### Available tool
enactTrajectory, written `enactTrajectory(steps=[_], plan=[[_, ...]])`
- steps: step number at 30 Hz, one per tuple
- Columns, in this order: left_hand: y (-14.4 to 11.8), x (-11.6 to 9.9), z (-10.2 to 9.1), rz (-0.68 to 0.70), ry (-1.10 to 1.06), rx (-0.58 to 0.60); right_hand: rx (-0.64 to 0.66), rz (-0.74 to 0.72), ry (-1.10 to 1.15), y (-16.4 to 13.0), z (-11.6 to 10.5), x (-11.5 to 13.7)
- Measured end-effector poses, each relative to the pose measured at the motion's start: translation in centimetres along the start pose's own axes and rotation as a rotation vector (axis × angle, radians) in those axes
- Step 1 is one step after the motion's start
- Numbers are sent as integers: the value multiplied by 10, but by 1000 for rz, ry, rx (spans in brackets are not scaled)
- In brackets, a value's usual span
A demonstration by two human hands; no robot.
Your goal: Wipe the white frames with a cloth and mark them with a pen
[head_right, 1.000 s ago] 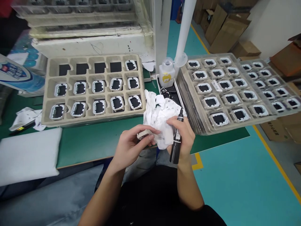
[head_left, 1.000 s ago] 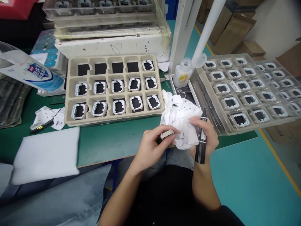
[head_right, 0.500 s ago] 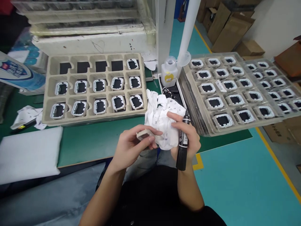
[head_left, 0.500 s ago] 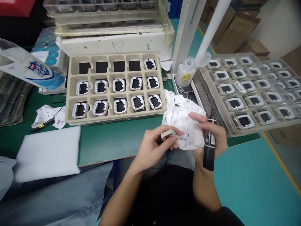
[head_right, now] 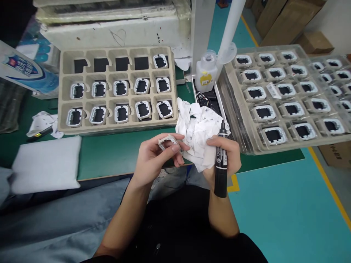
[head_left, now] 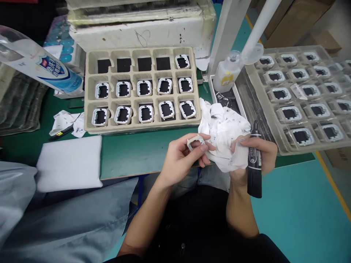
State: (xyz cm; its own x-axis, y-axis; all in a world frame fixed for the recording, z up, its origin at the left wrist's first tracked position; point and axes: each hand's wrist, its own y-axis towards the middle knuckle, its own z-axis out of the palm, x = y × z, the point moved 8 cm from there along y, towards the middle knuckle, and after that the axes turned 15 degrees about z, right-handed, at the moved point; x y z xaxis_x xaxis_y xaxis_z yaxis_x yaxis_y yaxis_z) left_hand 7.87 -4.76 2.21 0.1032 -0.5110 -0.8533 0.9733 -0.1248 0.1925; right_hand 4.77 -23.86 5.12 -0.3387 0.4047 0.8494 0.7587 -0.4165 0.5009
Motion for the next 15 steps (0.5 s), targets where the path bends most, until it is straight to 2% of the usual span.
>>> enactTrajectory(steps=[3,5,9,12,15], plan=[[0,1,-1,-30,8,-17,-133,-70,61,1,-7,11],[-1,1,-2,-46,21,-26,-117,-72,64,3,-4,16],[-1,1,0,-52,62,1,-29,-75,63,4,5,24],[-1,2,0,-47,118,21,86,-81,94,-1,16,29],[-1,3,-1,-28,215,47,182,-29,126,-4,28,30]])
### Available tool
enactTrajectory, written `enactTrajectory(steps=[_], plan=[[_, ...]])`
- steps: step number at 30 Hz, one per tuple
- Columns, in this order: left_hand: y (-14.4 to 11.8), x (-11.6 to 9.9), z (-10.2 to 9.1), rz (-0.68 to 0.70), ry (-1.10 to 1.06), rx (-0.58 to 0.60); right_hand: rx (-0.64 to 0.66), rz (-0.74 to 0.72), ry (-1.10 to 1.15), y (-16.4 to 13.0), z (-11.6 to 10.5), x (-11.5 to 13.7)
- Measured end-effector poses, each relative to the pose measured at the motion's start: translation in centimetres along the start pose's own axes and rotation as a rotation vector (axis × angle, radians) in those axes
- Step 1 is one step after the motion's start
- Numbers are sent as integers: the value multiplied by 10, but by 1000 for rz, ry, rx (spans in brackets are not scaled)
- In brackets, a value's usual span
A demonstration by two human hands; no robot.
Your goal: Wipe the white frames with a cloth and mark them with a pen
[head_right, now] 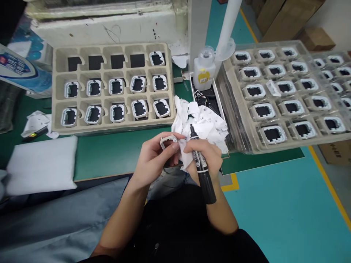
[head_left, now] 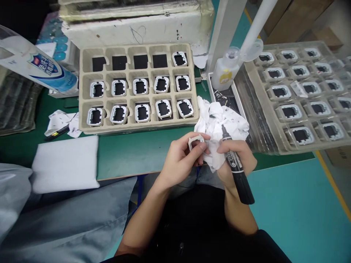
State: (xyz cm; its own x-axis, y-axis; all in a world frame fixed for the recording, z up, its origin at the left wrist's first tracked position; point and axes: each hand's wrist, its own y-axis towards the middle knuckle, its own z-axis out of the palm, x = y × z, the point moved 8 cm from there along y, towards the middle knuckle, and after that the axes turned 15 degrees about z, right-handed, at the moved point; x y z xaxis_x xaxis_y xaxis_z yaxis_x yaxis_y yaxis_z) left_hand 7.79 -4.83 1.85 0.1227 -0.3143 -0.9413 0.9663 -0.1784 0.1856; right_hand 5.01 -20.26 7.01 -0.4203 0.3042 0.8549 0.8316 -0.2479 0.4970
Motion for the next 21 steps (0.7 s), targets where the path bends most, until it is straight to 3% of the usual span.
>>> enactTrajectory(steps=[7,21], plan=[[-1,-2,0,80,246,87,117,104,-43,6,13,-3],[1,-12,2,190,524,90,198,110,-44,7,15,-9]])
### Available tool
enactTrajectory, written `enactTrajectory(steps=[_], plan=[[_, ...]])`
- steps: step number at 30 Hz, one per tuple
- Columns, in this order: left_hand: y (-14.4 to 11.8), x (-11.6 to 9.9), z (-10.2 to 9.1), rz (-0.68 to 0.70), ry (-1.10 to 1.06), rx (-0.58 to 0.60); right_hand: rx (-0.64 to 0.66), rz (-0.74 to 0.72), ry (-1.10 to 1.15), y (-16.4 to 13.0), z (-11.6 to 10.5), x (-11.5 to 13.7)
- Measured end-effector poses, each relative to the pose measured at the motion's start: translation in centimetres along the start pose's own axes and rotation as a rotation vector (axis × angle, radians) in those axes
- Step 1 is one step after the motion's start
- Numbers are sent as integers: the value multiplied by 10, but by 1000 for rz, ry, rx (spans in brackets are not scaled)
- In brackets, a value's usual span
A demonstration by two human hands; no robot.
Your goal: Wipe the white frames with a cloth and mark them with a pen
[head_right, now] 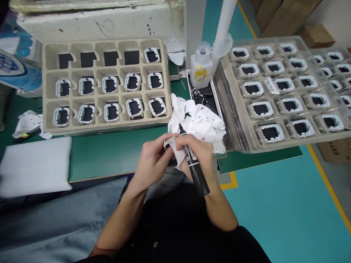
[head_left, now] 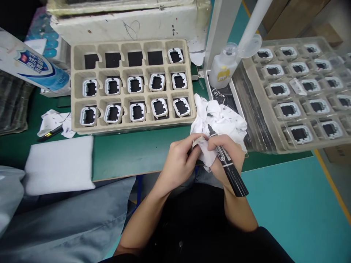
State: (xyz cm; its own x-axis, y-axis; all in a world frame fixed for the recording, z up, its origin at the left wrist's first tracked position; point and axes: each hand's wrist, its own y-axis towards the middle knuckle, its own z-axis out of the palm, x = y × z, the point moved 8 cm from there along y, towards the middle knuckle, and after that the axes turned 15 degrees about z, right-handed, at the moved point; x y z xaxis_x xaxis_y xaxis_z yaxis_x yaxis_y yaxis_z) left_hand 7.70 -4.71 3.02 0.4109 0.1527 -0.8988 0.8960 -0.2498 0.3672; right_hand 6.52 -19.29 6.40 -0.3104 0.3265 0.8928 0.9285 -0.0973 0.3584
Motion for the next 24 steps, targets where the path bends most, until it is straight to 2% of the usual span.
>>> enactTrajectory(steps=[6,16,20,24], plan=[[-2,8,2,-129,-165,-12,-170,1,102,1,-18,-2],[-4,12,6,-190,-358,-13,-101,42,80,1,-10,-2],[-4,11,5,-175,-326,-7,-80,3,45,3,-7,7],[-2,9,2,-121,-190,-2,-60,27,6,3,-2,7]])
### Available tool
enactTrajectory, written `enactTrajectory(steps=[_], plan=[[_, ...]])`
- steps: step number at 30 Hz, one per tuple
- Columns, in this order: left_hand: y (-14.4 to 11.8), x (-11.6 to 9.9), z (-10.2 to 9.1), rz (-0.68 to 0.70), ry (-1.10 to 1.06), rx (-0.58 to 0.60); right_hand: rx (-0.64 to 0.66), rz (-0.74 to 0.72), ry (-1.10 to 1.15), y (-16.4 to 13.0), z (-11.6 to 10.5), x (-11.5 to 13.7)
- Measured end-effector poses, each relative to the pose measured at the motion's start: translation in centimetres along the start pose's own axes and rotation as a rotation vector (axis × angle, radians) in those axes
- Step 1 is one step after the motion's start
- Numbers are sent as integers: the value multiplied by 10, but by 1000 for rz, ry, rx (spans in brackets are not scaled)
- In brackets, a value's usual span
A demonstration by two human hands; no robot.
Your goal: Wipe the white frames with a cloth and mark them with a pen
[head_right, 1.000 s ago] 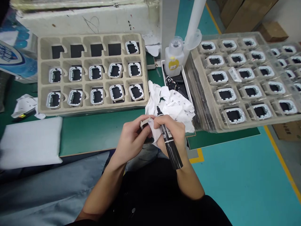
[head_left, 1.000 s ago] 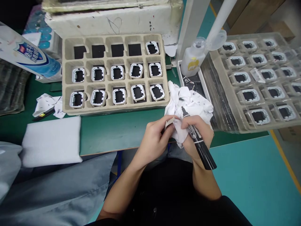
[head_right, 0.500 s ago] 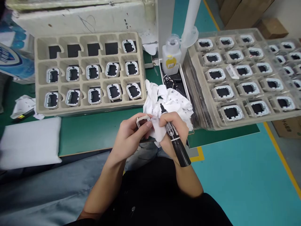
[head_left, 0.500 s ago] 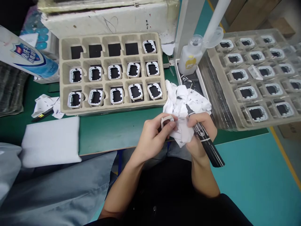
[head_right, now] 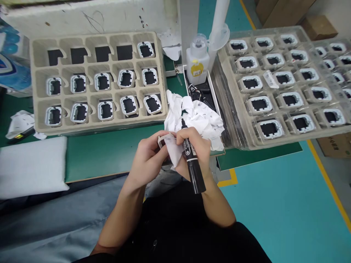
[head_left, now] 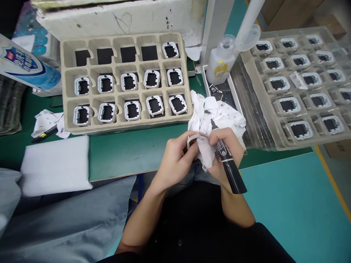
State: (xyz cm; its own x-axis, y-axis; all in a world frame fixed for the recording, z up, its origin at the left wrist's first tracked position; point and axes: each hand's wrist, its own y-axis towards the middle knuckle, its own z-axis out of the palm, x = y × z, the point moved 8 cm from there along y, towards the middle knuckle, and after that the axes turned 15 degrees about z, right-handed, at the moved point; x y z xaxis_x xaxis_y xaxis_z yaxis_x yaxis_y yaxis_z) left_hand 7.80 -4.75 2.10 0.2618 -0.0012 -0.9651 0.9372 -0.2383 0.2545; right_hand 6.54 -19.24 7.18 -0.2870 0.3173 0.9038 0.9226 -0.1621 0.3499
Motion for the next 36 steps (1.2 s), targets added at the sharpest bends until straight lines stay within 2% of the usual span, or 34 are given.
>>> enactTrajectory(steps=[8,21,29,36], plan=[[3,-10,-1,113,198,5,49,-7,-8,-2,11,-7],[1,-11,-2,106,259,-38,-32,-107,-133,-1,11,0],[-1,-5,-2,33,120,-39,-166,-55,-111,-6,-5,-2],[-2,4,-2,-43,-101,-67,-157,-61,-83,-5,-7,0]])
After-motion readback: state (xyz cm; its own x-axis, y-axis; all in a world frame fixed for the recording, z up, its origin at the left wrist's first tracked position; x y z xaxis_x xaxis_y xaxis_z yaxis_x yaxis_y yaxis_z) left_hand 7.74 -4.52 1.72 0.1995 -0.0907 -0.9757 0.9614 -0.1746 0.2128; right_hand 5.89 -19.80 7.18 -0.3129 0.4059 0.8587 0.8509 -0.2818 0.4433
